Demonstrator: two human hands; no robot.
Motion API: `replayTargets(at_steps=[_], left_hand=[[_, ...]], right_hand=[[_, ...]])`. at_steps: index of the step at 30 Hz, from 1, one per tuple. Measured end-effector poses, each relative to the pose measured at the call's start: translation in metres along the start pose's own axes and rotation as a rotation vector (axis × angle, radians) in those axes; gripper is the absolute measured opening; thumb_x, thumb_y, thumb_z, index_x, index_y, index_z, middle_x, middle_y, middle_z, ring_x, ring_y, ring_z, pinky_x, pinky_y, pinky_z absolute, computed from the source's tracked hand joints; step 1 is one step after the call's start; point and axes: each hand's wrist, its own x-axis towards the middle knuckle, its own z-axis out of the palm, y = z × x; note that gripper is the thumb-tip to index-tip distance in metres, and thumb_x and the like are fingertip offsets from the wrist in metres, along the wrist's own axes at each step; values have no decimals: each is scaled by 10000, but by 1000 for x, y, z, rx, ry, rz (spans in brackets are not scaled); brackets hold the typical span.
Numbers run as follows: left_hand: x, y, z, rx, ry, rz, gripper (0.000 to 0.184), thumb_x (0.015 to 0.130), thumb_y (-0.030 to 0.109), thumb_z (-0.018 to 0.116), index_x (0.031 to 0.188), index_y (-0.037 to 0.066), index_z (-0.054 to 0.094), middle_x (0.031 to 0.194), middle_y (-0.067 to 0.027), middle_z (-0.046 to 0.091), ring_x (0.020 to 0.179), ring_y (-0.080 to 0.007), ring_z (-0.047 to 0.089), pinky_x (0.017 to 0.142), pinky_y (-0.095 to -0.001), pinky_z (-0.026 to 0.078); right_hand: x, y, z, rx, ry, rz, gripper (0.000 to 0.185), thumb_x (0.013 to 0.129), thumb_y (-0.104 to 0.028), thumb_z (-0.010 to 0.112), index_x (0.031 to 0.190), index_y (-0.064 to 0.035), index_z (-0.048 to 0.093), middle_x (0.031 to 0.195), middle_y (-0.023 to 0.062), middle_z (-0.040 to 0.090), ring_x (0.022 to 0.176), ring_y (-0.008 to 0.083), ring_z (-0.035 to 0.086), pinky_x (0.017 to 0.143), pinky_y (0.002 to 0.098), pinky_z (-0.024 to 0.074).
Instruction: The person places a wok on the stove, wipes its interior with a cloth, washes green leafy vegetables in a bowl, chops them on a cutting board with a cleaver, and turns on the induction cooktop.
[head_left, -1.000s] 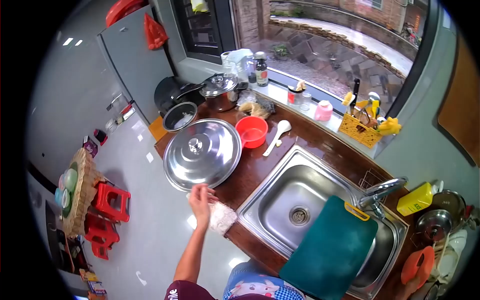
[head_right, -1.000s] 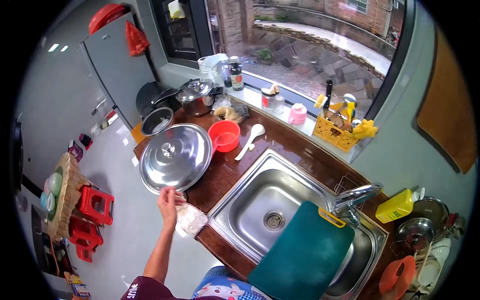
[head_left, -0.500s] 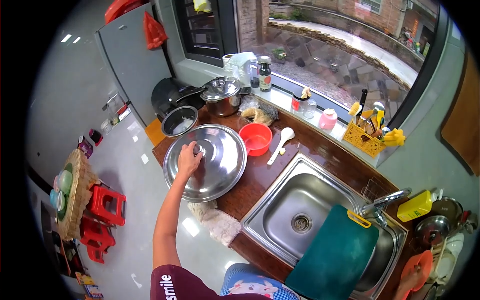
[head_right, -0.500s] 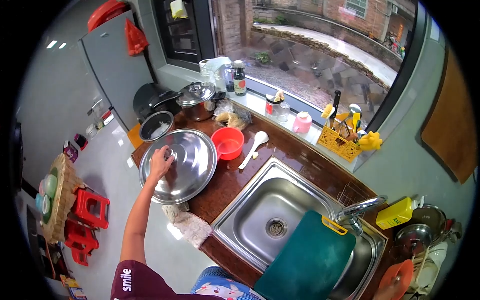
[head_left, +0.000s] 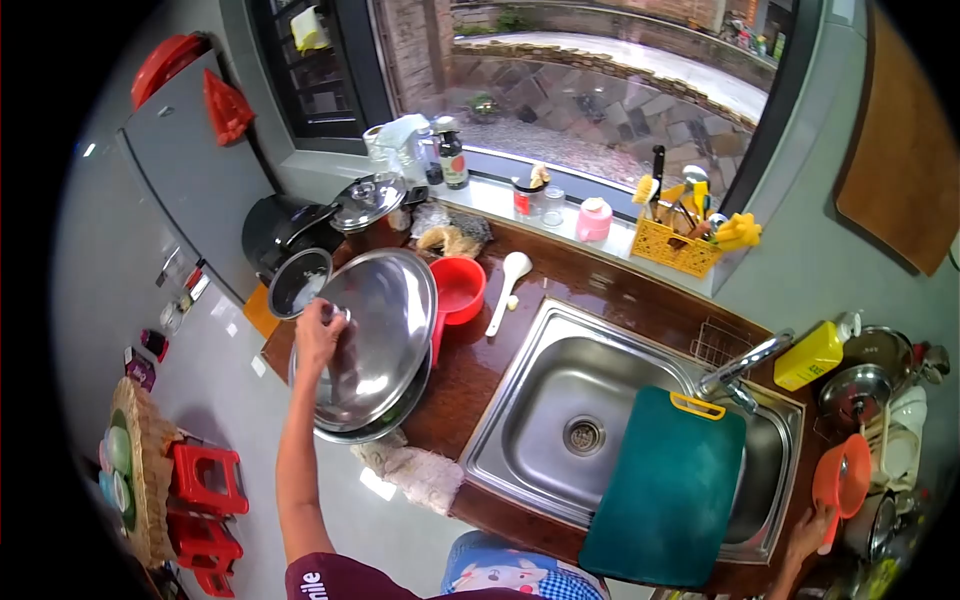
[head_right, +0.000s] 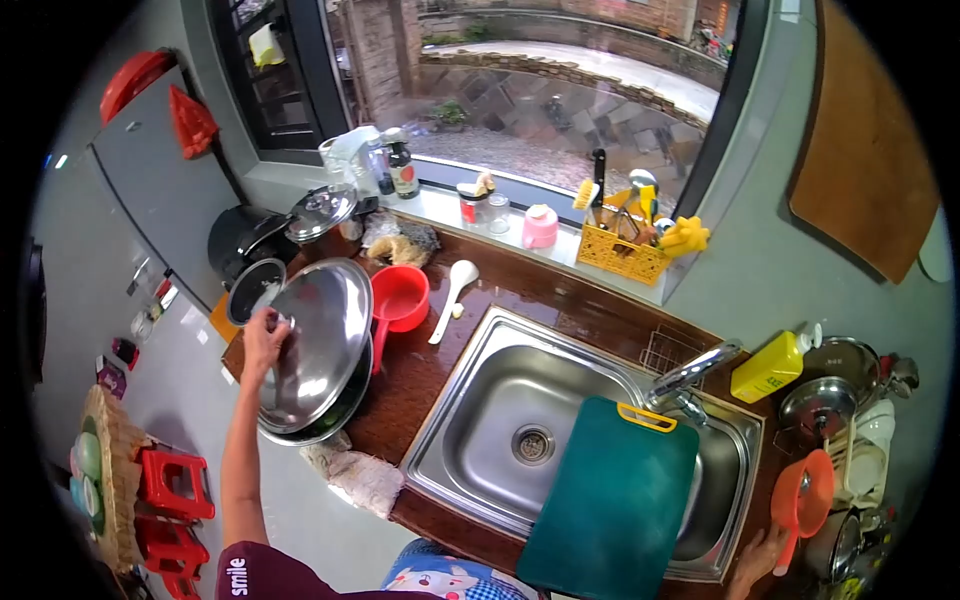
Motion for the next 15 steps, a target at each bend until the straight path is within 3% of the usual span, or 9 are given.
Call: replayTargets(at_steps=[3,9,11,13,15], left_hand=[[16,29,-17,-1,7,10,252,695,173,629,845,-17,557,694,-172,587,646,-273,590,615,-335,460],[34,80,-27,-144,93,23,250,760,209,603,866,-11,549,653,-88,551,566,-153,520,551,-283,429],[49,86,-17,-458,24,-66,235,824,220,577,886,-3,535,680,-22,555,565,-86,506,504,-226,427],[64,96,-2,-931,-33,-111,217,846,213,566,908,10,519,689,-16,554,578,-79,528,488,-207,449],[79,121,5,-921,8,-139,209,850,202,563,913,8,520,738,-40,568,570,-101,551,476,-213,484]], right_hand=[[-10,8,-6,12,75,-28,290,777,-12,541,1064,24,518,1059,209,462,979,371,474,816,417,389],[-30,16,-8,-7,29,84,307,798,-23,510,1102,12,521,1077,186,456,990,364,475,828,408,397],[-36,7,-14,32,-26,120,292,797,-24,509,1085,22,526,1044,182,457,966,363,482,812,405,402],[-42,0,-17,76,-40,115,279,797,-25,506,1070,31,529,1017,179,457,943,363,487,795,404,405],[-53,1,-8,131,-5,79,268,797,-26,502,1055,41,530,995,177,456,921,365,491,779,403,407]])
